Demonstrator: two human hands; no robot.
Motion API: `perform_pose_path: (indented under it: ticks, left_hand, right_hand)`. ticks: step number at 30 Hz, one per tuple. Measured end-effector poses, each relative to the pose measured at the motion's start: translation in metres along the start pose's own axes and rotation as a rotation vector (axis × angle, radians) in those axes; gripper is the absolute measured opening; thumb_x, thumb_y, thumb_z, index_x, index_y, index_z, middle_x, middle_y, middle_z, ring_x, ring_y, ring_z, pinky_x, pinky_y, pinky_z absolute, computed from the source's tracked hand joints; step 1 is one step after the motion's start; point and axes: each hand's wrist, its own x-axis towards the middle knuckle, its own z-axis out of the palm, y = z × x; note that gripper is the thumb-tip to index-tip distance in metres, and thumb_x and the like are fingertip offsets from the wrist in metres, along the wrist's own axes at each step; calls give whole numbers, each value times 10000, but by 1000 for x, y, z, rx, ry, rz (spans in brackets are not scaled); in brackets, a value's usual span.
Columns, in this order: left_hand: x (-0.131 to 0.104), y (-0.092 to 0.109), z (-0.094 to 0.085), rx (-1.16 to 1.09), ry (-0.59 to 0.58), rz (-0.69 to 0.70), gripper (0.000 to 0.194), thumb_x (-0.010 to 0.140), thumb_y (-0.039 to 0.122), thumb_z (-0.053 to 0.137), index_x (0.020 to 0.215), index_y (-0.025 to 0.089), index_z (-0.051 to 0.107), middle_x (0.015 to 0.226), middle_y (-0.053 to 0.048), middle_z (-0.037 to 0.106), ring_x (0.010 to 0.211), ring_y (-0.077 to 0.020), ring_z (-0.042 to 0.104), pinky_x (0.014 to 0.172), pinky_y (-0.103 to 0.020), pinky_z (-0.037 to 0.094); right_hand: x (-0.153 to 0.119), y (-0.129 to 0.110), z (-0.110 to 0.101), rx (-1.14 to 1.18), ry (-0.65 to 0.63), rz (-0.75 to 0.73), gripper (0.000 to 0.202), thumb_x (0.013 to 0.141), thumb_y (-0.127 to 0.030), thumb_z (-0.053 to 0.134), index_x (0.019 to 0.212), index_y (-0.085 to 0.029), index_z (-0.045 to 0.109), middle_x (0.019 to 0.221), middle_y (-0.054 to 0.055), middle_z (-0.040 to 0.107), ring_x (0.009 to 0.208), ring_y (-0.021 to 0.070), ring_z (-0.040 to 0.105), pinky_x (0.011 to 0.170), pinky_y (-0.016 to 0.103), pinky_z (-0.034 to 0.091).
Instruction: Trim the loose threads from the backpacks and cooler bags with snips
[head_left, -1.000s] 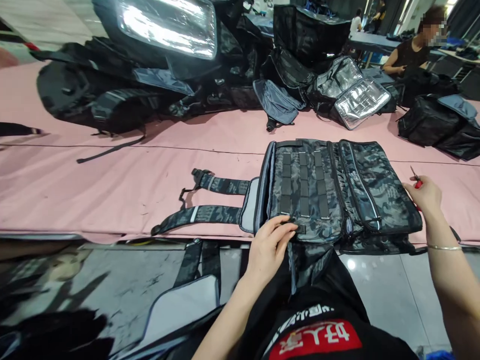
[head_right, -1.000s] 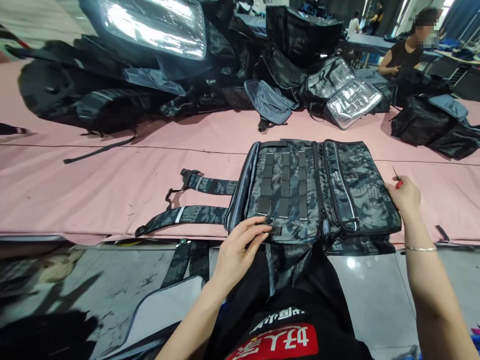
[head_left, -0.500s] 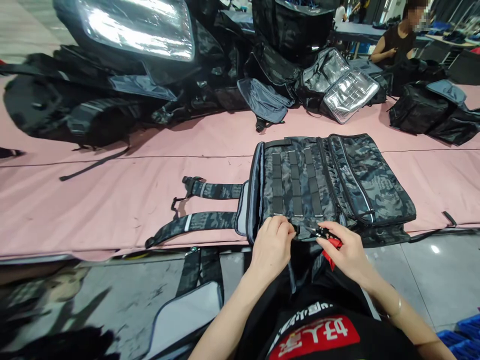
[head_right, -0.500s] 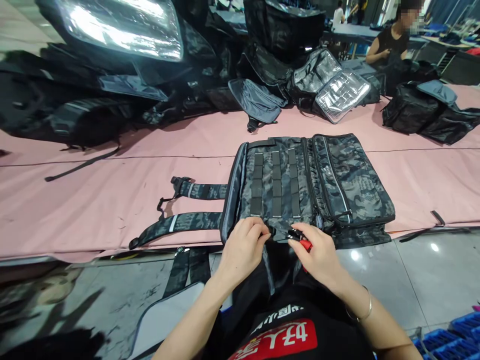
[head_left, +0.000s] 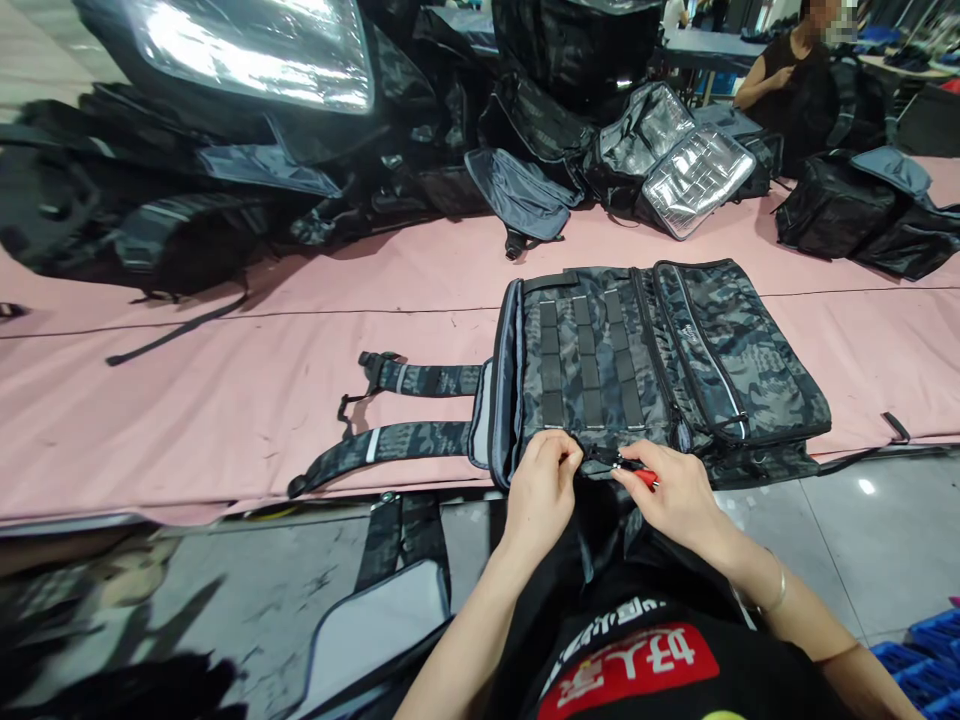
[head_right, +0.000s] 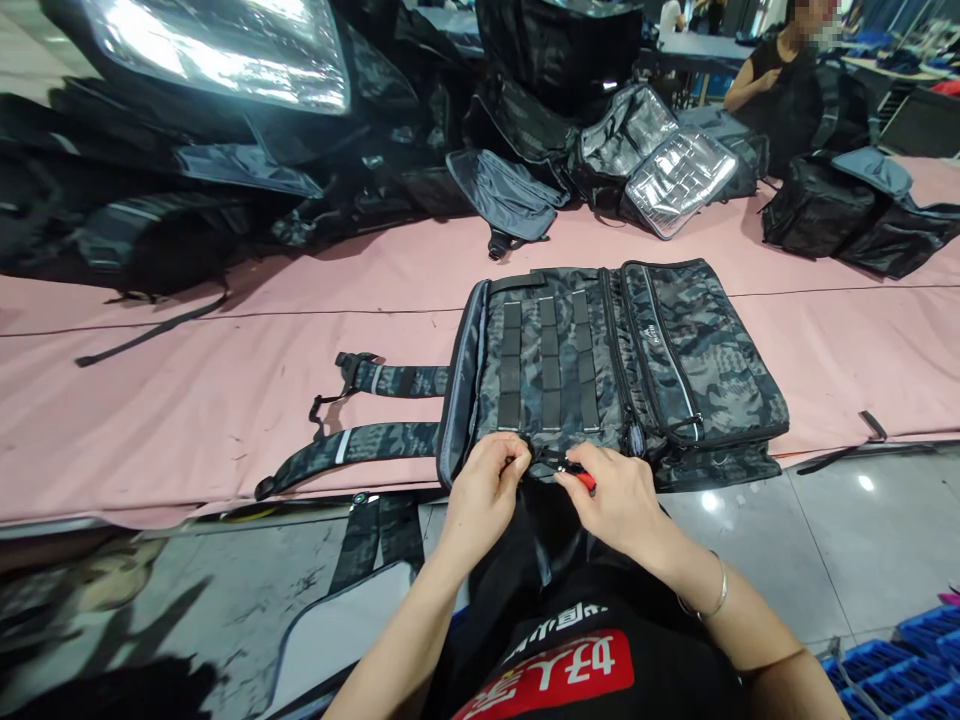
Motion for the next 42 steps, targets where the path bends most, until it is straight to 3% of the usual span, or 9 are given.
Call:
perform_pose_path:
  ticks: [7, 19, 23, 27, 31, 33, 35, 37, 42]
  left_hand:
    - [-2, -2, 4, 156, -5, 71, 143, 861, 165, 378, 765, 183, 483, 870, -67, 535, 823, -179, 530, 741, -321, 445]
    - [-3, -4, 11, 286, 29, 158, 143, 878, 156, 364, 773, 183, 457, 854, -62, 524, 805, -174, 530, 716, -307, 448]
    - [-1, 1, 8, 51, 49, 84, 169, 880, 199, 359, 739, 188, 452, 862, -62, 524, 843, -171, 524, 766, -309, 439]
    - [-7, 9, -13, -312, 102, -6, 255, 866, 372, 432, 687, 194, 470, 805, -52, 531, 781, -174, 525, 719, -321, 446]
    - [-12, 7, -37, -566, -92, -4, 627, 844, 646, 150, 450, 214, 376, 550, -64, 509, 544, -173, 497, 549, -356, 454]
    - [-8, 2, -43, -411, -94, 78, 659, 843, 649, 154, 477, 202, 471, 628, -91, 598, 641, -199, 560, 643, -388, 485]
    - [1, -5, -42, -98, -69, 211, 436, 864, 526, 384, 753, 184, 631, 901, -96, 666, 868, -224, 591, 809, -412, 470]
    - [10, -14, -36, 159, -115, 351, 250, 860, 356, 492, 1014, 204, 617, 1037, -79, 655, 955, -216, 587, 855, -397, 461]
    - [16, -25, -20, 254, -107, 481, 207, 879, 196, 429, 957, 180, 620, 884, -65, 683, 782, -159, 619, 732, -299, 495]
  right_hand:
    - [13, -2, -14, -136, -161, -18, 129, 845, -332, 558, 903, -225, 599, 821, 13, 684, 723, 190, 650, 606, 248, 424]
    - [18, 0, -13, -125, -217, -41, 89, 841, -300, 575, 869, -222, 607, 803, 3, 686, 728, 187, 648, 601, 241, 403]
    - [14, 6, -9, -42, -171, -37, 86, 838, -296, 567, 848, -225, 613, 819, -4, 685, 734, 183, 646, 620, 246, 414]
    - [8, 11, -8, 142, -44, 16, 117, 845, -306, 544, 876, -210, 604, 852, 2, 677, 745, 169, 636, 660, 243, 438]
    - [0, 15, -6, 282, 87, 121, 195, 840, -364, 549, 911, -187, 586, 742, -11, 643, 610, 132, 592, 600, 219, 438]
    - [-3, 15, -2, 292, 106, 139, 240, 865, -389, 510, 949, -177, 585, 655, -25, 610, 535, 119, 553, 549, 213, 422]
    - [-6, 14, 4, 308, 118, 125, 269, 903, -373, 438, 1010, -176, 585, 702, -8, 628, 594, 130, 582, 581, 213, 439]
    - [-7, 13, 11, 331, 112, 99, 283, 919, -343, 394, 1056, -184, 584, 832, 21, 660, 724, 152, 621, 664, 222, 465]
    - [-5, 20, 32, 296, 159, 114, 218, 853, -339, 530, 1007, -211, 616, 928, 22, 680, 745, 169, 640, 719, 249, 488]
